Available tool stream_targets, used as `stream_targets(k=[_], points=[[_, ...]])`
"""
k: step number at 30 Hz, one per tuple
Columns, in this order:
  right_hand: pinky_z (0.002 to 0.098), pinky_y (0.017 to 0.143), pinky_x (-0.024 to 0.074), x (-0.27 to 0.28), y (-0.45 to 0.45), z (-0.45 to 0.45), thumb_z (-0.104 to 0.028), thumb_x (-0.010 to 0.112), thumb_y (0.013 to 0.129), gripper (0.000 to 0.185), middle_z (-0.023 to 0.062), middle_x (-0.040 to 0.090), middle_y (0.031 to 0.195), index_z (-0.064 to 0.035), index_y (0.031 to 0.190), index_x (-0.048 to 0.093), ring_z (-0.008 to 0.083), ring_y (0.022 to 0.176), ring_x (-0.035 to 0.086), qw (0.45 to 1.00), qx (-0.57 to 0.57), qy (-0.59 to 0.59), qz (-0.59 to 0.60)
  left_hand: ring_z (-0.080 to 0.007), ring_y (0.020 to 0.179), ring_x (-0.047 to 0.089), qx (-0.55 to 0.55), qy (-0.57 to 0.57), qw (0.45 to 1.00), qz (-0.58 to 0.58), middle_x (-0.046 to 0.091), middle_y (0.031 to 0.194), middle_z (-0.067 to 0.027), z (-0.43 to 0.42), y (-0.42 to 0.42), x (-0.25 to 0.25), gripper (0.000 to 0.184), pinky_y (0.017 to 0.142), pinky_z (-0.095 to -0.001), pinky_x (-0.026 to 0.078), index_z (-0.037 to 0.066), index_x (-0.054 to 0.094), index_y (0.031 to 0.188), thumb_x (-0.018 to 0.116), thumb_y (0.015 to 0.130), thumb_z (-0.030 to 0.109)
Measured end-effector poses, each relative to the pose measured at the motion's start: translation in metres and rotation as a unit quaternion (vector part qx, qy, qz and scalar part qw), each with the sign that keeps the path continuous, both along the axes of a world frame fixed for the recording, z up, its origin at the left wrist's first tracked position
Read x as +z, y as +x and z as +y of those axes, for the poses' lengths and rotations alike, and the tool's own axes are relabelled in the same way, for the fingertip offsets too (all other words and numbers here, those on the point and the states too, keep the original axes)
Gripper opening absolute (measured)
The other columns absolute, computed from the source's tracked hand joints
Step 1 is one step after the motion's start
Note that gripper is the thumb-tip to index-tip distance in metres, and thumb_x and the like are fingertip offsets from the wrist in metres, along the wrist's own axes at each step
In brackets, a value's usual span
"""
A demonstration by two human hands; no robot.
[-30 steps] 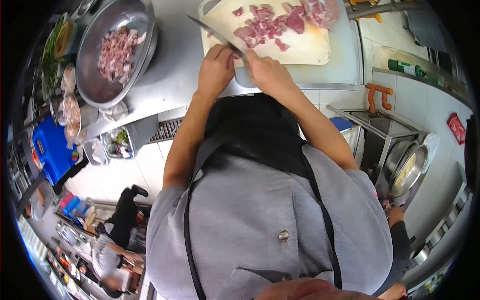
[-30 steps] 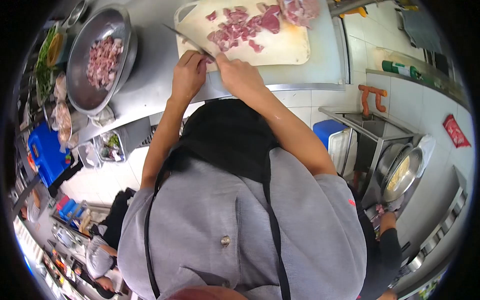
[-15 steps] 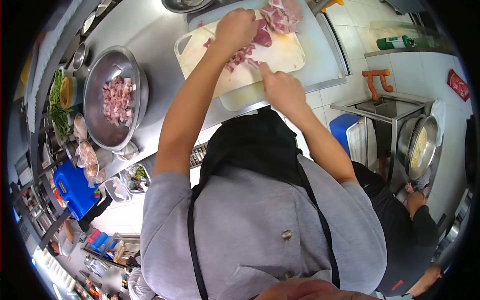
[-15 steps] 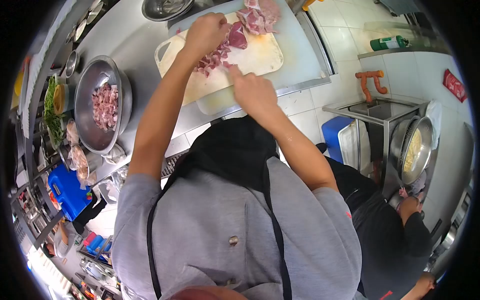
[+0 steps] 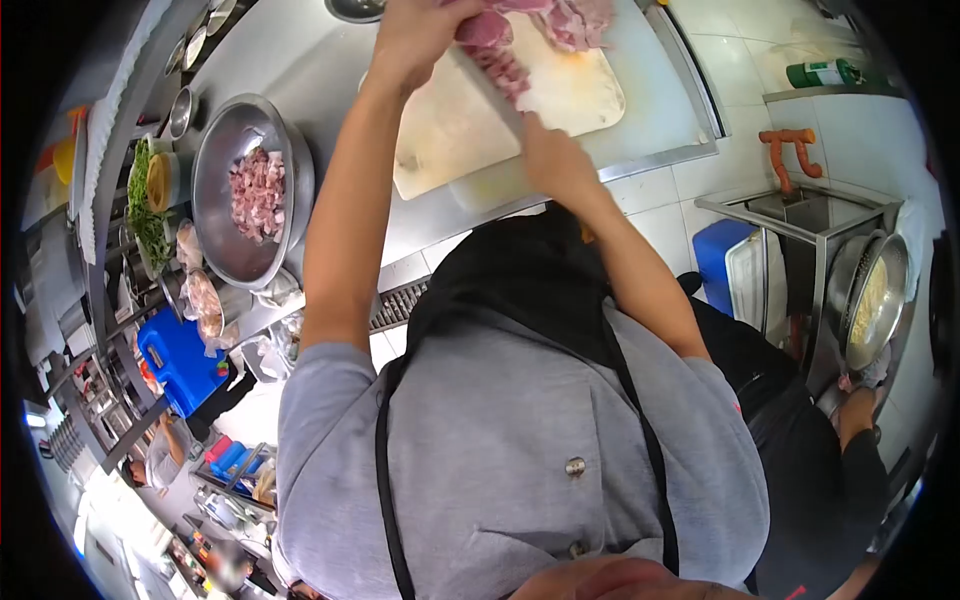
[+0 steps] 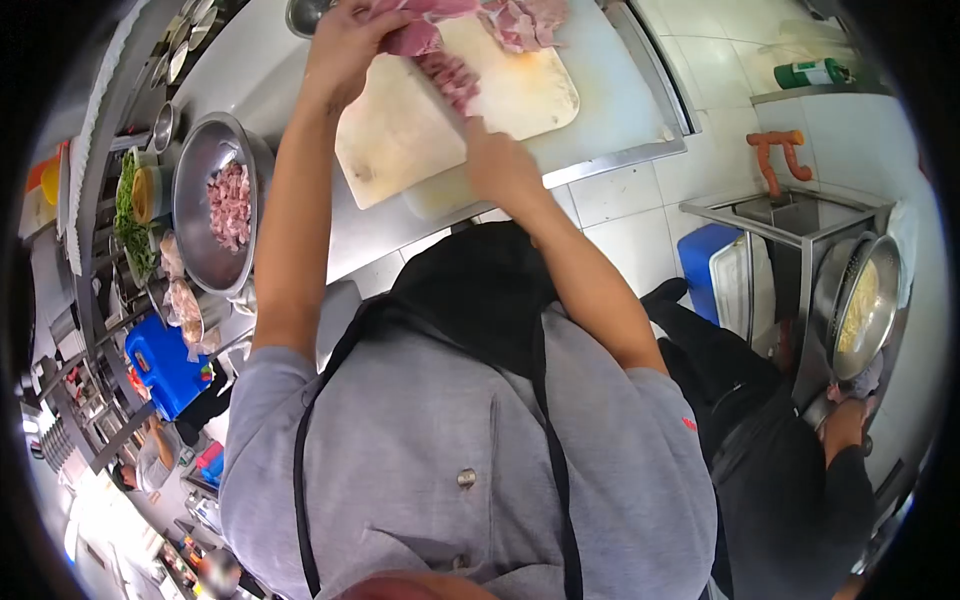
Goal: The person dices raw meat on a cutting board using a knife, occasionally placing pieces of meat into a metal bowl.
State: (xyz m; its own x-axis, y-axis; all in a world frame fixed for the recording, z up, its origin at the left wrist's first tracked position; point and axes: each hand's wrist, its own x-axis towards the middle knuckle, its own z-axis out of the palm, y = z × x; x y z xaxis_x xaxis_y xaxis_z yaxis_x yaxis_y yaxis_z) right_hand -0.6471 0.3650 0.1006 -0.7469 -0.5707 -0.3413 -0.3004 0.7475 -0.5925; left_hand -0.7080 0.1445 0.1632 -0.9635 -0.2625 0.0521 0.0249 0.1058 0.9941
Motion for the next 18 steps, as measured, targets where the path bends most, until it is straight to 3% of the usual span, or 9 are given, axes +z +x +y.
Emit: stream_targets(k=[2, 4, 6, 7, 9, 10, 12, 13, 18], points=[[0.0604, 0.081, 0.051, -0.001, -0.008, 0.007, -0.013, 0.044, 0.096, 0.022, 0.0326, 0.068, 0.091, -0.0004, 0.114, 0.048, 0.0503, 0.091, 0.067, 1.0, -0.018, 0.017, 0.005, -0.0209, 0.076, 0.072, 0.104, 0.085, 0.991, -0.004, 0.074, 0.093, -0.0147, 0.013, 0.036, 0.003, 0.031, 0.072, -0.0314, 0.059, -0.005, 0.07, 0.102, 0.073, 0.091, 0.024], [0.0608, 0.083, 0.0503, 0.002, -0.013, 0.011, -0.014, 0.044, 0.097, 0.022, 0.0332, 0.068, 0.091, 0.0, 0.114, 0.048, 0.0509, 0.092, 0.067, 0.999, -0.031, 0.037, 0.011, -0.0167, 0.075, 0.07, 0.137, 0.09, 0.983, -0.085, 0.071, 0.086, -0.0104, -0.004, 0.071, -0.074, 0.03, 0.066, -0.0276, 0.059, -0.007, 0.066, 0.099, 0.072, 0.095, 0.022], [0.0619, 0.083, 0.0486, 0.009, -0.01, 0.013, -0.016, 0.044, 0.099, 0.022, 0.0329, 0.068, 0.091, 0.0, 0.113, 0.048, 0.0526, 0.092, 0.066, 0.999, -0.042, 0.025, -0.019, -0.0155, 0.072, 0.069, 0.082, 0.021, 0.947, -0.309, 0.07, 0.082, -0.0088, 0.01, 0.12, -0.083, 0.033, 0.063, -0.0287, 0.057, -0.005, 0.067, 0.096, 0.074, 0.094, 0.027], [0.0617, 0.082, 0.0482, 0.008, -0.008, 0.014, -0.019, 0.045, 0.101, 0.023, 0.0322, 0.068, 0.09, -0.0006, 0.113, 0.048, 0.0534, 0.091, 0.065, 0.999, -0.041, 0.021, -0.012, -0.0155, 0.072, 0.069, 0.086, 0.027, 0.946, -0.31, 0.07, 0.082, -0.0088, 0.013, 0.135, -0.08, 0.033, 0.063, -0.0287, 0.057, -0.005, 0.067, 0.096, 0.074, 0.094, 0.027], [0.0618, 0.082, 0.0482, 0.014, -0.003, 0.013, -0.02, 0.044, 0.101, 0.023, 0.0323, 0.068, 0.09, -0.0011, 0.113, 0.049, 0.0535, 0.091, 0.065, 0.999, -0.034, 0.035, -0.012, -0.0276, 0.073, 0.07, 0.08, -0.232, 0.914, -0.325, 0.071, 0.088, -0.0152, 0.015, 0.154, -0.077, 0.032, 0.069, -0.0386, 0.056, -0.003, 0.068, 0.098, 0.076, 0.089, 0.027], [0.0618, 0.082, 0.0482, 0.017, 0.001, 0.013, -0.02, 0.044, 0.102, 0.023, 0.0323, 0.067, 0.089, -0.0015, 0.113, 0.049, 0.0536, 0.091, 0.064, 0.998, -0.029, 0.045, -0.014, -0.0276, 0.073, 0.07, 0.081, -0.224, 0.915, -0.326, 0.071, 0.088, -0.0152, 0.014, 0.154, -0.078, 0.032, 0.069, -0.0386, 0.056, -0.003, 0.068, 0.098, 0.076, 0.089, 0.027], [0.0621, 0.08, 0.0488, 0.019, 0.007, 0.011, -0.02, 0.045, 0.101, 0.022, 0.0318, 0.067, 0.088, -0.0027, 0.114, 0.05, 0.0535, 0.089, 0.065, 0.999, -0.017, 0.045, 0.011, -0.0319, 0.075, 0.069, 0.167, -0.323, 0.926, -0.102, 0.069, 0.085, -0.0158, 0.008, 0.139, -0.073, 0.026, 0.071, -0.0431, 0.055, -0.001, 0.069, 0.097, 0.076, 0.086, 0.022], [0.0623, 0.079, 0.0493, 0.02, 0.008, 0.011, -0.021, 0.046, 0.101, 0.022, 0.0313, 0.068, 0.086, -0.004, 0.115, 0.05, 0.0534, 0.087, 0.065, 0.999, -0.008, 0.038, 0.033, -0.032, 0.076, 0.068, 0.146, -0.344, 0.926, -0.057, 0.068, 0.089, -0.016, 0.007, 0.132, -0.069, 0.022, 0.071, -0.0431, 0.055, 0.0, 0.068, 0.095, 0.076, 0.085, 0.019], [0.0611, 0.07, 0.0517, 0.033, -0.002, 0.006, -0.022, 0.049, 0.101, 0.019, 0.0265, 0.068, 0.079, -0.009, 0.115, 0.052, 0.0507, 0.078, 0.067, 0.984, 0.093, 0.062, 0.142, -0.0313, 0.085, 0.065, 0.156, -0.373, 0.914, -0.025, 0.067, 0.094, -0.0142, 0.009, 0.12, -0.096, 0.021, 0.078, -0.0406, 0.053, 0.001, 0.069, 0.096, 0.075, 0.082, 0.015]])
